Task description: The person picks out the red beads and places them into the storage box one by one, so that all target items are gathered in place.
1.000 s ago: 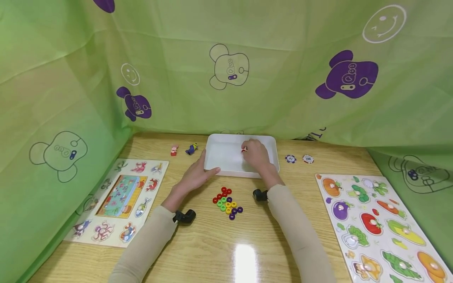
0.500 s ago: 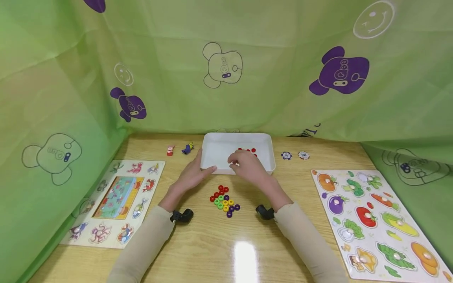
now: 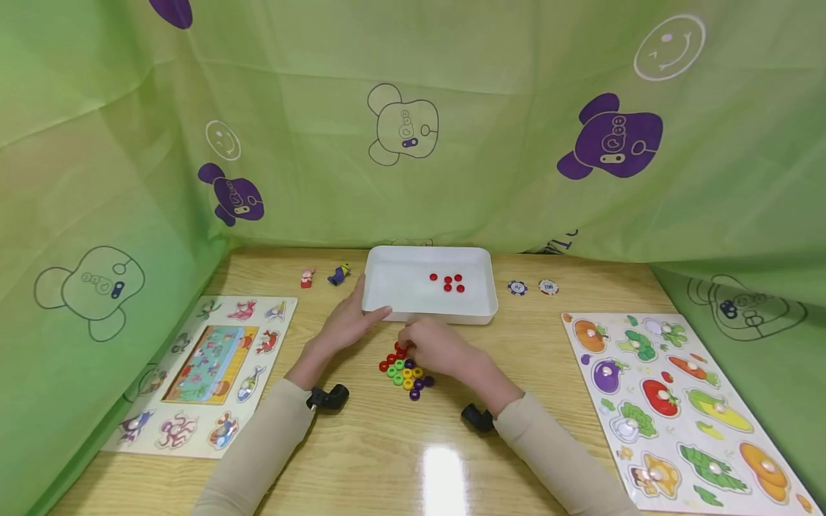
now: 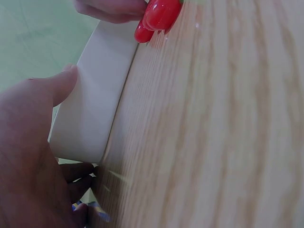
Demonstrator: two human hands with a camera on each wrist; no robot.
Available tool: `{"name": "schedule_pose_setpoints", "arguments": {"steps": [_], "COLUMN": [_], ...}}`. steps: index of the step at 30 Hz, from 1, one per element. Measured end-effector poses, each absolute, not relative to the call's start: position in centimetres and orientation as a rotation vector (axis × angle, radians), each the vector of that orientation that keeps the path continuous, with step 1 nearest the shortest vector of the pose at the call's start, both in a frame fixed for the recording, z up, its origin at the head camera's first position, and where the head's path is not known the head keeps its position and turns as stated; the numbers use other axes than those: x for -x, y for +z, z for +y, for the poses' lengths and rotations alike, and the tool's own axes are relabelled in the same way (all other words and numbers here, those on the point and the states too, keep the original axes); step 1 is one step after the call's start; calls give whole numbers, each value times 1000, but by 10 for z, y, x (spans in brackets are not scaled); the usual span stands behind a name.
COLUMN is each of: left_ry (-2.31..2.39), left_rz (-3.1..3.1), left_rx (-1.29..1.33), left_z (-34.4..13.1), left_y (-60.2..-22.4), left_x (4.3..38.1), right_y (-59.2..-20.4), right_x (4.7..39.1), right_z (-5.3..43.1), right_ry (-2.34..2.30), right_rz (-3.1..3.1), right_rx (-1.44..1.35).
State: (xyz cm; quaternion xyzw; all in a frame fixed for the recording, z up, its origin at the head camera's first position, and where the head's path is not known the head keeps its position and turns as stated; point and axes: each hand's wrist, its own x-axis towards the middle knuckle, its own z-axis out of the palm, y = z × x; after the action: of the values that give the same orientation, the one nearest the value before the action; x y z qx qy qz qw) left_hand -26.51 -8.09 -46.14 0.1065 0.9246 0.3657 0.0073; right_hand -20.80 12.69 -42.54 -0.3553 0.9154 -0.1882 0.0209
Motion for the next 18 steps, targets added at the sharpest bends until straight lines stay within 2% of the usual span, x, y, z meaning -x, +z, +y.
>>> {"name": "schedule_pose_setpoints", "arguments": {"steps": [10, 18], "left_ry": [1186, 1133], "left_rz": [2888, 2887], "left_rx": [-385, -349], "left_z": [-83, -82], "left_y": [-461, -460], "left_x": [263, 264], "right_y": [-429, -418], "right_x": [209, 218], "right_z": [126, 126], "right_ry": [-536, -555], "right_rz": [2831, 2842], "right_rx": [1114, 992]}}
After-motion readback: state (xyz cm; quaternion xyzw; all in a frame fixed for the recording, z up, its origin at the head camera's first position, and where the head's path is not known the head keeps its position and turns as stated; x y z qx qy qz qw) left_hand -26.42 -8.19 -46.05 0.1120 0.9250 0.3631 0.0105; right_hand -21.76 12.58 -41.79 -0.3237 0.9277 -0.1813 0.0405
